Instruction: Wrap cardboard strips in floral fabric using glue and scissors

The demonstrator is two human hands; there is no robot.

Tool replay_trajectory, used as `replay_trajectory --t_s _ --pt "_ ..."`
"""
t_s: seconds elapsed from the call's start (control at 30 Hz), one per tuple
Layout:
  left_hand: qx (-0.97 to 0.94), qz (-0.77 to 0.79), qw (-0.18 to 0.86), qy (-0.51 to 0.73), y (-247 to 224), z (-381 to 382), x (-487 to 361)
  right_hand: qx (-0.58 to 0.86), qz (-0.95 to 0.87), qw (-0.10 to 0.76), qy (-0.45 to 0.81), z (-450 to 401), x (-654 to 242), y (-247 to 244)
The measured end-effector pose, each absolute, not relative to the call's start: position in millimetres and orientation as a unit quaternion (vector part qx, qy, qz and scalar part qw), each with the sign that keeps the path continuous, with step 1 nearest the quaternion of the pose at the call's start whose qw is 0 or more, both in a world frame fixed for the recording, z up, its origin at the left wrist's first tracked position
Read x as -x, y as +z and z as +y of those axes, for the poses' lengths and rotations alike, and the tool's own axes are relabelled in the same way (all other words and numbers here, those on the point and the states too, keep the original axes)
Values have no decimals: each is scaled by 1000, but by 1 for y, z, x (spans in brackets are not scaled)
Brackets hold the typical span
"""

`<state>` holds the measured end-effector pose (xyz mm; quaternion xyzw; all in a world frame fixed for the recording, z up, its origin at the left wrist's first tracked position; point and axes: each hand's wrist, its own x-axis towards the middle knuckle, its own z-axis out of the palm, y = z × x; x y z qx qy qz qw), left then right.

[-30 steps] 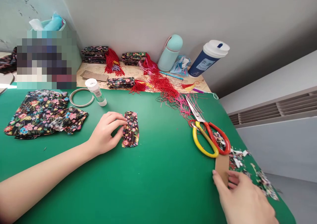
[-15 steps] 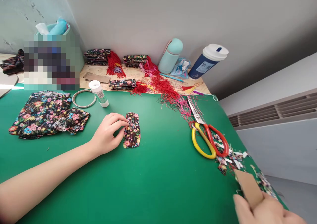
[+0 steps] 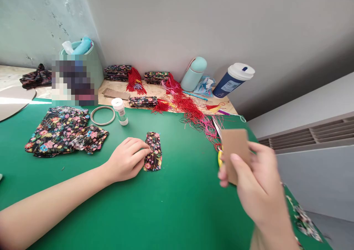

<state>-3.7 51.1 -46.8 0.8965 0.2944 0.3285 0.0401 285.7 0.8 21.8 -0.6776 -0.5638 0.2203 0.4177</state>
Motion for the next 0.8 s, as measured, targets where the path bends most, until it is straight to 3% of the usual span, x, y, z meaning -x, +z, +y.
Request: replay_trajectory --t_s 0.07,0.23,0.43,0.6,0.8 --pt "-902 282 31 325 -45 50 5 631 -553 460 290 30 -257 29" --pt "-913 272 38 302 -46 49 4 558 -608 432 364 81 -222 -4" --pt "-917 276 43 283 -49 51 1 572 -582 441 373 82 -213 -42" --pt "-929 258 39 262 -47 49 -1 583 -600 427 343 79 -214 -49" --pt "-937 239 60 246 -45 47 -2 492 -784 340 168 82 -212 -51"
